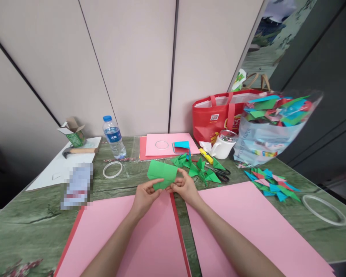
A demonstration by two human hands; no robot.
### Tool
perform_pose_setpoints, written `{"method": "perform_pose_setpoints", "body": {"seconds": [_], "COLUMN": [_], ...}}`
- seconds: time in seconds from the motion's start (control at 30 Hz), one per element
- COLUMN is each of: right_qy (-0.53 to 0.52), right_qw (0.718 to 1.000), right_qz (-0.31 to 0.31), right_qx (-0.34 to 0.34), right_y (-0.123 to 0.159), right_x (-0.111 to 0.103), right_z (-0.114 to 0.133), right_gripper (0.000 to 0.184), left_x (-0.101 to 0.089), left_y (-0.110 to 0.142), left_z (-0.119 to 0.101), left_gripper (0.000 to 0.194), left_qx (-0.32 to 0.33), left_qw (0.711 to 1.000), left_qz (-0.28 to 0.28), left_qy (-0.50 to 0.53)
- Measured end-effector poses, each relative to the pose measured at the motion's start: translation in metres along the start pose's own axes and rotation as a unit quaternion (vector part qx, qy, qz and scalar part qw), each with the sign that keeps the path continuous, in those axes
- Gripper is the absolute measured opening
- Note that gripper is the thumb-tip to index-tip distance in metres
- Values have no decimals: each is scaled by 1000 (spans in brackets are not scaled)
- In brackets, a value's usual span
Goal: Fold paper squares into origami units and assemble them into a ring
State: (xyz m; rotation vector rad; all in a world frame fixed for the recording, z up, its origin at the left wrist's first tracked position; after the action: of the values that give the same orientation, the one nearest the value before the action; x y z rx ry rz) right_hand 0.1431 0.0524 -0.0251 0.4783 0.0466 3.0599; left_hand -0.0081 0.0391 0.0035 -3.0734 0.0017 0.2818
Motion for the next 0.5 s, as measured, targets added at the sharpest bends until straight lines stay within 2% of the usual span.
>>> {"method": "perform_pose_setpoints", "body": {"seconds": [0.27,0.5], "right_qy": [-24,-59], "right_qw": [999,998], "right_qz": [21,-8], "right_qx": [38,30], "right_y": [-1,-6], "right_x": [-1,-9], "right_z": [3,2], "right_gripper": [56,53], "left_x": [-5,-8], "left_y": [-4,-4], "left_z": [3,-5], "left_gripper": [40,44], "left_qx": [-4,-20], "left_qw": [999,999], "left_qz": [14,-7], "left_qy": [32,44]}}
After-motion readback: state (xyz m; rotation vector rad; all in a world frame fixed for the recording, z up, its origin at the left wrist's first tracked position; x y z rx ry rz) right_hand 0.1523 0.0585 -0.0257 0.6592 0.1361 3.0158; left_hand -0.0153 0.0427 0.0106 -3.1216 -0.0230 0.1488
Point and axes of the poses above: each hand's wrist, its own y-axis away from the middle knuckle, its own x-axis out of the palm, z = x × y, the point moved 3 cm from there along -y, towards the middle knuckle, and after that the axes turned 9 degrees about -z, right-handed, at the moved point
